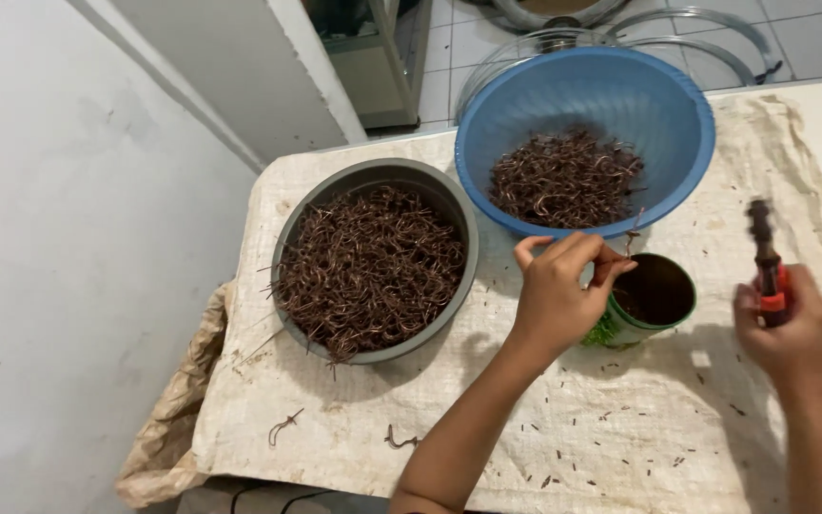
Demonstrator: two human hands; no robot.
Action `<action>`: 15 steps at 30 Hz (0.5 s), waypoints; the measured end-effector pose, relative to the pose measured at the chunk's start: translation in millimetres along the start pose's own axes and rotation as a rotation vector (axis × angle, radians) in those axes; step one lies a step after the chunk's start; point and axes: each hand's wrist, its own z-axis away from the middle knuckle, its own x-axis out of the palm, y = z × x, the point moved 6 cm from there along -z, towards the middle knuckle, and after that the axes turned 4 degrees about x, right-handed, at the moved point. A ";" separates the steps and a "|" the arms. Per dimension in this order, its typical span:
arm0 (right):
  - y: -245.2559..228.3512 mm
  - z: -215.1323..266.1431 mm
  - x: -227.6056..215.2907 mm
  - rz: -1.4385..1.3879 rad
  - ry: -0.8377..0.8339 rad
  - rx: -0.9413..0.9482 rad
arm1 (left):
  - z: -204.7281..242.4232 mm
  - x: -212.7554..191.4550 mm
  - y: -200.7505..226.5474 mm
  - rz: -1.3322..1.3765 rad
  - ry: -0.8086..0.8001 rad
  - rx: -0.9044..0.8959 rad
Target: Cutting small brown twigs with wire cutters and placing them into a small green pot
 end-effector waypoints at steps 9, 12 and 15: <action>-85.1 10.7 -40.9 0.484 0.104 -0.662 | -1.3 -2.6 6.9 -0.004 -0.054 0.015; -93.1 7.7 -44.1 0.380 0.057 -0.616 | 1.5 -1.7 8.6 -0.027 -0.050 0.035; -106.4 5.3 -43.3 0.458 0.024 -0.671 | 1.6 0.7 9.4 -0.058 -0.074 0.044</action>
